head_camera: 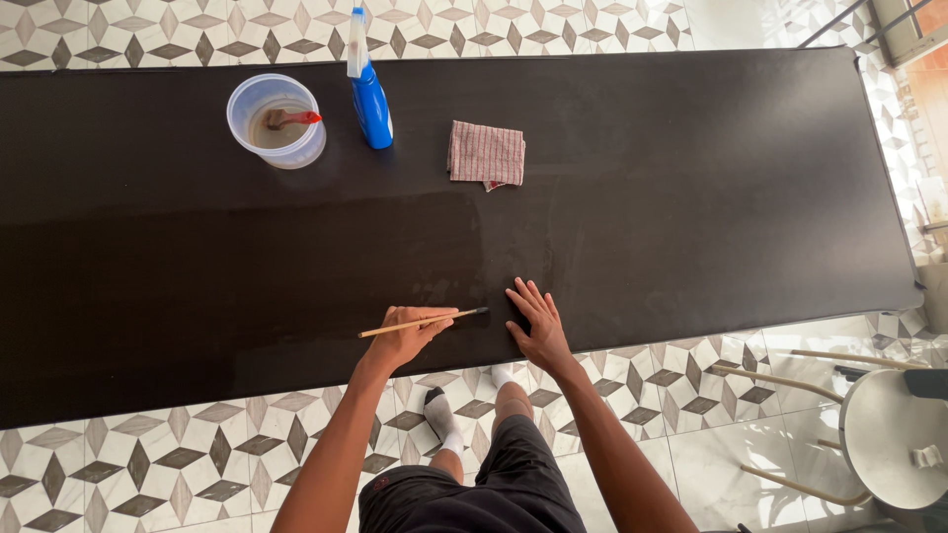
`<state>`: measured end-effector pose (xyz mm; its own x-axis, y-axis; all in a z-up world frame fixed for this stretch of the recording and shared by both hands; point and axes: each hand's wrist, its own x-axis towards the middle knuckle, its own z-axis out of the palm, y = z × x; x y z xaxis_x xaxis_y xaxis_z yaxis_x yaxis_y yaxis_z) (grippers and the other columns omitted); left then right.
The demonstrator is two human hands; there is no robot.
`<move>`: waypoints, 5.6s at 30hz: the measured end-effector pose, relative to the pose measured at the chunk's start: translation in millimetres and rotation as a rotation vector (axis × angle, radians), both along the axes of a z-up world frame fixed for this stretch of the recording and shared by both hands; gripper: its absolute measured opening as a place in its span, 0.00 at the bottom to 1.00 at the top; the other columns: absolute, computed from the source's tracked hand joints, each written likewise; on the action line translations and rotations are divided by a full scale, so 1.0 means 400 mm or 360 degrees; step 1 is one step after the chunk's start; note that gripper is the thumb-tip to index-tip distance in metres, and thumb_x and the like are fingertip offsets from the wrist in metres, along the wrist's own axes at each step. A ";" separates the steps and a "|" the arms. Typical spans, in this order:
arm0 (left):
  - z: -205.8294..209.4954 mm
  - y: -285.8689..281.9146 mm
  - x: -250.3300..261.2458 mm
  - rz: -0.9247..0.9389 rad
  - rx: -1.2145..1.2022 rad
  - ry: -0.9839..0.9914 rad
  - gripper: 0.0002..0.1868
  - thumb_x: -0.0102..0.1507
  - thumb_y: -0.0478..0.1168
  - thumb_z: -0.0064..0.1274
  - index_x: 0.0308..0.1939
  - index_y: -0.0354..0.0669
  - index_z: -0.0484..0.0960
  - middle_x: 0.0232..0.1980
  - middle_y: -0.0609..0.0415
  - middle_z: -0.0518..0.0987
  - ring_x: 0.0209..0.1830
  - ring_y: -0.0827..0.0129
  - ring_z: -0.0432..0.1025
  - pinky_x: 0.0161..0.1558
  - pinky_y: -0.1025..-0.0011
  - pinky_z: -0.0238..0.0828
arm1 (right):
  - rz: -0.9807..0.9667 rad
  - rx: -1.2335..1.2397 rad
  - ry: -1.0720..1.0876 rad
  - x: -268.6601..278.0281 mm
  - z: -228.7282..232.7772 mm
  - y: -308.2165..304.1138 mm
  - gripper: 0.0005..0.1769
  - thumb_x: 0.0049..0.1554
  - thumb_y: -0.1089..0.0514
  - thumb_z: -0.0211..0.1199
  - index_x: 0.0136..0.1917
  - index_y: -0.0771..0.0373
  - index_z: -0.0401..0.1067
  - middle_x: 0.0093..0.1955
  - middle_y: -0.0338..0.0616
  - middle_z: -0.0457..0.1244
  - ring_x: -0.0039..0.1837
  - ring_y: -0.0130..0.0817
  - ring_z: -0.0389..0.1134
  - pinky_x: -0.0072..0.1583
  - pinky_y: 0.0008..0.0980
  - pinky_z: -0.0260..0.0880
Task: The person applies a liquid to a dark tabletop using a small brush, then wipes the surface with a cloth. The person repeatedly dips the brush into a container and spreads the liquid across the table, followed by wiping with a cloth.
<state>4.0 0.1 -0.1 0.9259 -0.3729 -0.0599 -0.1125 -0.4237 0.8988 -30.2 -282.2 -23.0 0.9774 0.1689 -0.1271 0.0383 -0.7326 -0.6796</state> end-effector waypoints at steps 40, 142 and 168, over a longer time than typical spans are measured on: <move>-0.015 0.107 -0.007 0.0280 0.0031 0.0076 0.16 0.63 0.45 0.58 0.54 0.50 0.86 0.45 0.52 0.87 0.22 0.69 0.79 0.26 0.72 0.78 | -0.0019 -0.0027 -0.0042 0.002 -0.009 0.004 0.35 0.57 0.58 0.64 0.76 0.54 0.62 0.84 0.41 0.48 0.86 0.39 0.41 0.81 0.49 0.32; -0.039 -0.011 -0.249 0.1130 0.0110 -0.0053 0.16 0.68 0.46 0.54 0.58 0.48 0.84 0.35 0.45 0.86 0.29 0.57 0.81 0.28 0.65 0.79 | -0.0018 -0.0087 -0.0168 0.001 -0.085 0.005 0.34 0.57 0.55 0.64 0.76 0.54 0.63 0.84 0.40 0.49 0.86 0.39 0.42 0.81 0.49 0.37; 0.118 0.012 -0.238 0.1133 -0.0566 0.0453 0.18 0.68 0.44 0.53 0.58 0.39 0.83 0.43 0.54 0.88 0.32 0.78 0.80 0.33 0.79 0.80 | -0.0083 -0.0270 -0.0014 0.108 -0.019 0.074 0.21 0.56 0.50 0.66 0.63 0.53 0.75 0.72 0.46 0.60 0.75 0.47 0.56 0.69 0.49 0.60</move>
